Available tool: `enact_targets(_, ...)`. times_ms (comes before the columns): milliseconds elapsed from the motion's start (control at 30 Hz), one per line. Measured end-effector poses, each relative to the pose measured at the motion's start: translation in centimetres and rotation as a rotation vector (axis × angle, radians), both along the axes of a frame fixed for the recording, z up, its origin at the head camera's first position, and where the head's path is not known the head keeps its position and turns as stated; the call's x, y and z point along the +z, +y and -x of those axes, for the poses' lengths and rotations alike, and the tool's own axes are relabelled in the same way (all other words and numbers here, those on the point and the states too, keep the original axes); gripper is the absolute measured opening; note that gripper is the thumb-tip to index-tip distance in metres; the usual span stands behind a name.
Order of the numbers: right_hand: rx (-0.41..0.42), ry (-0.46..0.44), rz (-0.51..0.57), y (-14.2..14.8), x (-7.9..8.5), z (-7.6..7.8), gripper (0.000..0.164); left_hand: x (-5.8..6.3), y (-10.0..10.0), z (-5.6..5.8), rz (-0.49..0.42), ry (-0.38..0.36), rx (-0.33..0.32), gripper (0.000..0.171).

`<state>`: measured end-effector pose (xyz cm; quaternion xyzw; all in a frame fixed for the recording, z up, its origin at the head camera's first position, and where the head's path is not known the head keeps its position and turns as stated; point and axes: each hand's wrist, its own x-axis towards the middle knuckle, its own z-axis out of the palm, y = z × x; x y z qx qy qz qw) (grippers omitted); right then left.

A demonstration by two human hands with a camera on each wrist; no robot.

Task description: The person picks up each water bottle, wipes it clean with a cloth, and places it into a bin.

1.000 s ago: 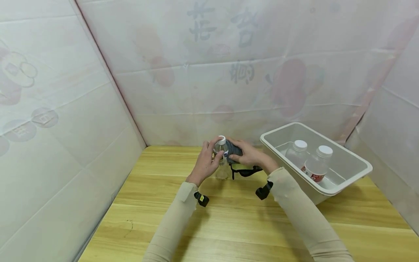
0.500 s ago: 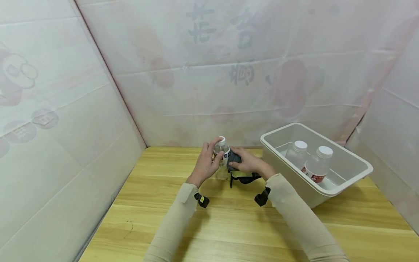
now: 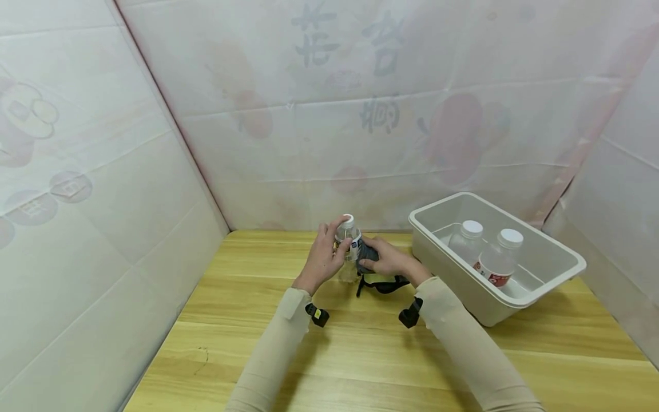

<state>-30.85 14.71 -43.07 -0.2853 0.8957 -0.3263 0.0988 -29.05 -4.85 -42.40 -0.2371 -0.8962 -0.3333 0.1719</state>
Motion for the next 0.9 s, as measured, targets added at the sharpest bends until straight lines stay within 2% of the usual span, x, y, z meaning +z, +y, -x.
enact_targets(167,-0.066,0.001,-0.06,0.0,-0.4,-0.1,0.066,-0.2,0.0,0.1,-0.003,0.014,0.004,0.048)
enact_targets(467,-0.119,-0.063,-0.067,0.1,-1.6,-0.2,0.07,-0.3,0.2,0.2,0.002,0.034,0.005,0.048)
enact_targets(667,-0.094,-0.03,-0.049,-0.1,-2.1,-0.1,0.067,-0.4,0.2,0.3,0.0,0.044,0.014,0.048)
enact_targets(900,0.005,-0.021,-0.008,-0.3,-3.2,0.4,0.059,-0.5,0.4,0.3,-0.005,0.056,0.015,0.05)
